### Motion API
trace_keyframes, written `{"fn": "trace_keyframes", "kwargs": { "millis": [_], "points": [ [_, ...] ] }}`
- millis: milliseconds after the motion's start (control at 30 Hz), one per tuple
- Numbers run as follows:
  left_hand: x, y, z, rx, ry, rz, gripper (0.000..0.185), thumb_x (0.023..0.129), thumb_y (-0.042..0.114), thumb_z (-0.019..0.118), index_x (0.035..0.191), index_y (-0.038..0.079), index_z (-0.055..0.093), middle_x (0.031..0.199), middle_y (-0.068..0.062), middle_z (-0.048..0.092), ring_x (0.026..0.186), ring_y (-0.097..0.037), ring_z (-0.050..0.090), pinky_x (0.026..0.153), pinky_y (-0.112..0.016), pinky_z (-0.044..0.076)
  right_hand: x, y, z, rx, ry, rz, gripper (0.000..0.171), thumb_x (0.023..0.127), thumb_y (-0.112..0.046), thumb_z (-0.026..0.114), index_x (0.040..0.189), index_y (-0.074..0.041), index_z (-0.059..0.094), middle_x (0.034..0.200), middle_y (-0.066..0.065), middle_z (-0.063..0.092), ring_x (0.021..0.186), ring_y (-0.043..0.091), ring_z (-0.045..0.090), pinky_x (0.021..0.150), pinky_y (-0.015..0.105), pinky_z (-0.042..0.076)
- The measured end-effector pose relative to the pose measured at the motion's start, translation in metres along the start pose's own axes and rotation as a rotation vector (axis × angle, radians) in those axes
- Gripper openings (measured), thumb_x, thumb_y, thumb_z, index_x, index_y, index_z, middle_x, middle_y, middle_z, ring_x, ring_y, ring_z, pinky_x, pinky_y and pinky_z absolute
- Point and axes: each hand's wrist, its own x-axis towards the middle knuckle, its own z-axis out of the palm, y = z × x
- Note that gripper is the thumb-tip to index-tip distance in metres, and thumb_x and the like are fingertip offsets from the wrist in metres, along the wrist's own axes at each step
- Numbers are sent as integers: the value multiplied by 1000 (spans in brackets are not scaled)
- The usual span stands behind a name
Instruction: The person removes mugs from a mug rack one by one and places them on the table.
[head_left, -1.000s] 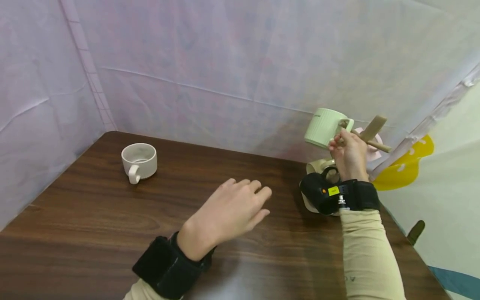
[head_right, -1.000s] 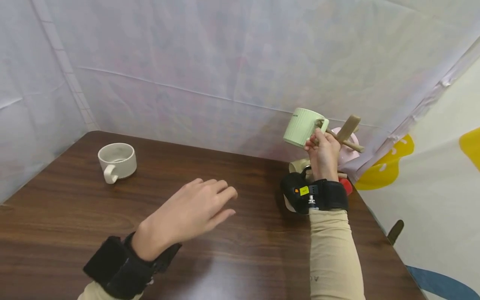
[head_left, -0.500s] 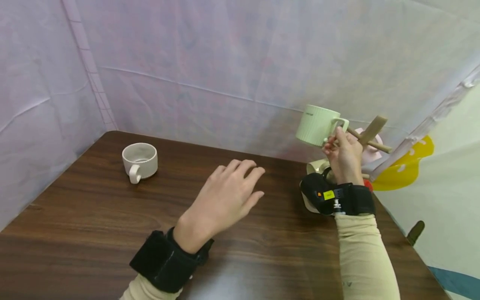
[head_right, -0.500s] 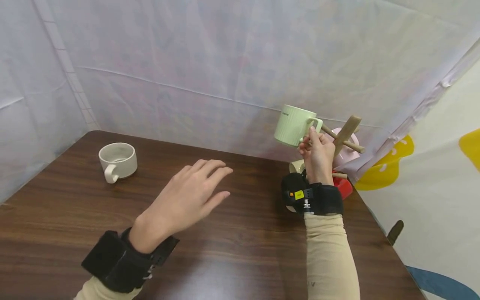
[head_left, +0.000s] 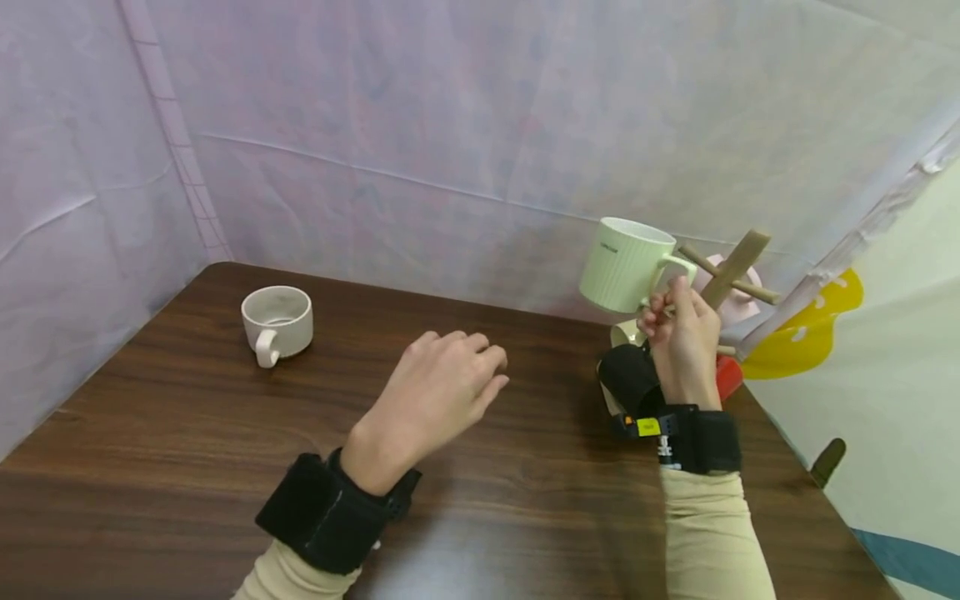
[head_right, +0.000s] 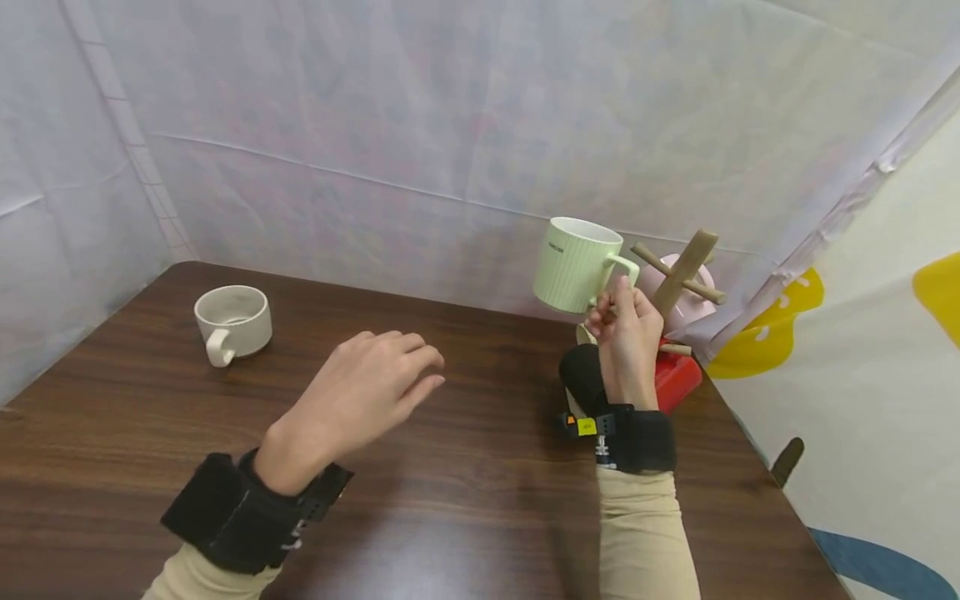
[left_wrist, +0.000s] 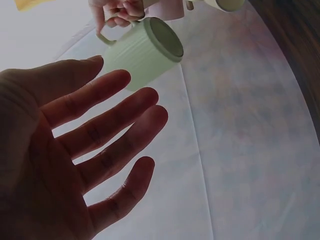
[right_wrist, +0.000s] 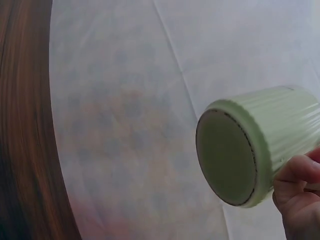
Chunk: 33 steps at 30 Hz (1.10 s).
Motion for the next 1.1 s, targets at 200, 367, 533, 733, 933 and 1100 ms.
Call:
{"fn": "trace_keyframes", "kwargs": {
  "millis": [200, 367, 533, 733, 933, 1100],
  "points": [
    [1, -1, 0, -4, -2, -10, 8, 95, 21, 75, 98, 14, 75, 88, 0, 70, 71, -16, 63, 58, -29, 42, -18, 2, 5, 5, -11, -40, 37, 104, -28, 56, 76, -4, 48, 76, 5, 41, 63, 14, 36, 58, 24, 32],
    [1, -3, 0, -3, -18, -34, 9, 95, 23, 75, 96, 14, 74, 85, 1, 68, 68, -16, 62, 58, -29, 42, -35, 6, 7, 43, -42, -17, 37, 104, -30, 55, 77, -5, 47, 76, 4, 38, 64, 13, 32, 57, 23, 30],
    [1, -4, -1, -3, -36, -43, 11, 96, 25, 73, 93, 15, 72, 81, 2, 65, 66, -15, 60, 58, -30, 42, -43, 13, 7, 126, -103, 2, 40, 104, -31, 55, 75, -4, 50, 75, 4, 40, 62, 13, 30, 56, 22, 27],
    [1, -4, -3, 8, -23, -50, 11, 96, 26, 73, 92, 16, 72, 80, 3, 65, 64, -14, 58, 57, -29, 40, -43, 19, 4, 175, -197, -1, 41, 105, -32, 53, 74, -5, 48, 75, 3, 38, 63, 13, 25, 58, 22, 24],
    [0, -3, -4, 0, -31, -55, 11, 97, 26, 72, 93, 16, 72, 80, 3, 64, 64, -13, 58, 57, -29, 41, -45, 22, 1, 254, -279, 30, 46, 109, -35, 45, 72, -9, 39, 75, 2, 31, 64, 13, 21, 59, 23, 20],
    [-1, -5, -5, 13, -31, -90, 12, 98, 27, 71, 97, 16, 74, 84, 2, 67, 68, -15, 62, 60, -32, 46, -46, 24, 3, 265, -304, 72, 52, 110, -40, 40, 68, -11, 28, 74, 1, 24, 63, 12, 19, 58, 23, 17]
  ]
}}
